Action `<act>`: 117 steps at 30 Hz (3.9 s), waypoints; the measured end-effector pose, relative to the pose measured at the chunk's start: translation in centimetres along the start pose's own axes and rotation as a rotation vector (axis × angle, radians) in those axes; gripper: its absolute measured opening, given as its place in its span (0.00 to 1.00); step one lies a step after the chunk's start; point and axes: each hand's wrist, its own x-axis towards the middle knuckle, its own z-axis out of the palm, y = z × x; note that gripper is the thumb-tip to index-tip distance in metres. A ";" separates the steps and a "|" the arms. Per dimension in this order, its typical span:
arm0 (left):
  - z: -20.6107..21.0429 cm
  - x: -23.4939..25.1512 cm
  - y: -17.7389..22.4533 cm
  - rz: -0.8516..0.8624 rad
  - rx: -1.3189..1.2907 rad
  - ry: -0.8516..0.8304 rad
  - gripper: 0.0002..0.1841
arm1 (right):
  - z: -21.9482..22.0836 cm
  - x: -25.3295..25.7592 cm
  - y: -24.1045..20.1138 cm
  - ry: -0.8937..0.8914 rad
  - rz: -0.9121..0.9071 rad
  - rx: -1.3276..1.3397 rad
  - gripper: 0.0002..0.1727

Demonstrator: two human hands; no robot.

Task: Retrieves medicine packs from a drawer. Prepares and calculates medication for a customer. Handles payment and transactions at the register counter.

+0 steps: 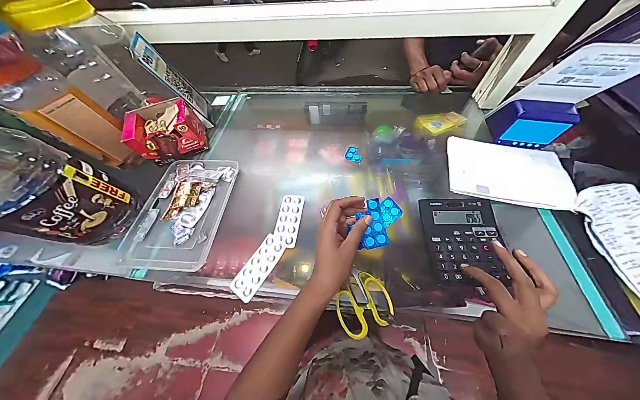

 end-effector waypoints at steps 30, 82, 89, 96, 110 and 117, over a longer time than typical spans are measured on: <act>0.0 -0.7 -1.3 0.480 0.430 0.170 0.11 | 0.2 -0.4 0.1 0.107 0.051 0.046 0.34; 0.2 -0.8 -1.4 0.618 0.530 0.157 0.11 | 0.6 0.0 -0.4 0.173 0.179 -0.029 0.32; 0.1 -0.8 -1.7 0.586 0.503 0.153 0.11 | 1.1 -0.2 -0.2 0.206 0.157 -0.014 0.31; 0.3 -0.8 -2.1 0.565 0.439 0.165 0.10 | 1.6 0.0 0.0 0.206 0.170 -0.052 0.28; 0.3 -1.0 -1.9 0.568 0.411 0.136 0.07 | 2.3 0.7 -0.4 0.221 0.326 -0.141 0.33; 0.4 -2.0 -1.1 0.453 0.495 -0.046 0.12 | 1.4 0.6 -0.7 0.158 0.169 -0.011 0.28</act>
